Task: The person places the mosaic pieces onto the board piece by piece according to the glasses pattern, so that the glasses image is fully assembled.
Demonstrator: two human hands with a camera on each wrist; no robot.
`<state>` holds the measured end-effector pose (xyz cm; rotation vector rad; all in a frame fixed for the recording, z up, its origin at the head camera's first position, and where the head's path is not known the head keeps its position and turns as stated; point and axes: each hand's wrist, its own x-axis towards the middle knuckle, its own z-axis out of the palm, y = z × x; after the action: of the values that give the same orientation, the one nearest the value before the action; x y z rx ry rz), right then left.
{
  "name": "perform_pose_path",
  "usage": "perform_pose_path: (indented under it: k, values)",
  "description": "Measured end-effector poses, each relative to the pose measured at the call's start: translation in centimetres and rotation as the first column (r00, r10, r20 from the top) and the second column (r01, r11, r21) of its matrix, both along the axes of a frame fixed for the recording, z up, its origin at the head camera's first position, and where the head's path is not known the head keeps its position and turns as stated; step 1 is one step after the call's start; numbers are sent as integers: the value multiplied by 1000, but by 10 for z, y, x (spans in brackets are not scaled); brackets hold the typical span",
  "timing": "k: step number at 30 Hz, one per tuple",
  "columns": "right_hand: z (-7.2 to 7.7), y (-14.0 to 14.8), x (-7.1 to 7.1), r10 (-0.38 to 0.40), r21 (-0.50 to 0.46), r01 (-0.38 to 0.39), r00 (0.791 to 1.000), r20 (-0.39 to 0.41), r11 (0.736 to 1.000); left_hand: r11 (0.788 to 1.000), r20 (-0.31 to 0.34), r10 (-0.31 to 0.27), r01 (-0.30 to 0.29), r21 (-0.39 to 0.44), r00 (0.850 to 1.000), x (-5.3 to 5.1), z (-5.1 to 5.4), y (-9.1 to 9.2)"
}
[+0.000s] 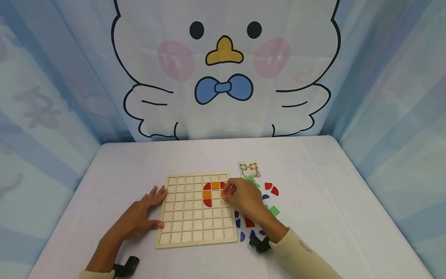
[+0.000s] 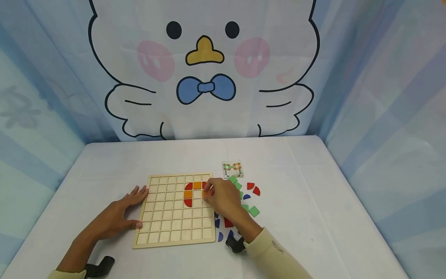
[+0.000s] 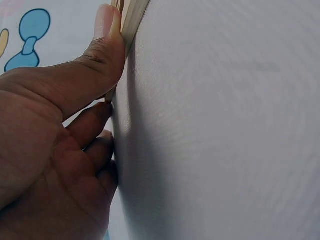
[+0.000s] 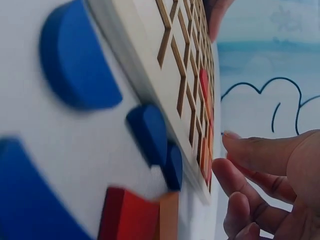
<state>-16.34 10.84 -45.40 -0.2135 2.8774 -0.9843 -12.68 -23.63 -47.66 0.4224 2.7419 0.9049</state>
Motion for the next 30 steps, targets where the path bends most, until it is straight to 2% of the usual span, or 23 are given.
perform_pose_path:
  k: [4, 9, 13, 19, 24, 30]
  values:
    - [3, 10, 3, -42, 8, 42, 999, 5, 999, 1000, -3, -1, 1, -1, 1000, 0, -1, -1]
    - [7, 22, 9, -97, 5, 97, 994, 48, 995, 1000, 2, 4, -4, 5, 1000, -1, -1, 0]
    - [7, 32, 15, -106, 9, 106, 992, 70, 994, 1000, -6, 3, -3, 2, 1000, 0, -1, 0]
    - [5, 46, 23, -85, 47, 81, 992, 92, 996, 1000, -16, -4, 4, 0, 1000, 0, -1, 0]
    - [3, 54, 29, -40, 95, 29, 992, 116, 995, 1000, -10, -4, 4, 0, 1000, 0, -1, -1]
    - [0, 56, 31, -12, 111, -1, 993, 114, 994, 1000, -7, -5, 6, 8, 1000, 0, -1, -1]
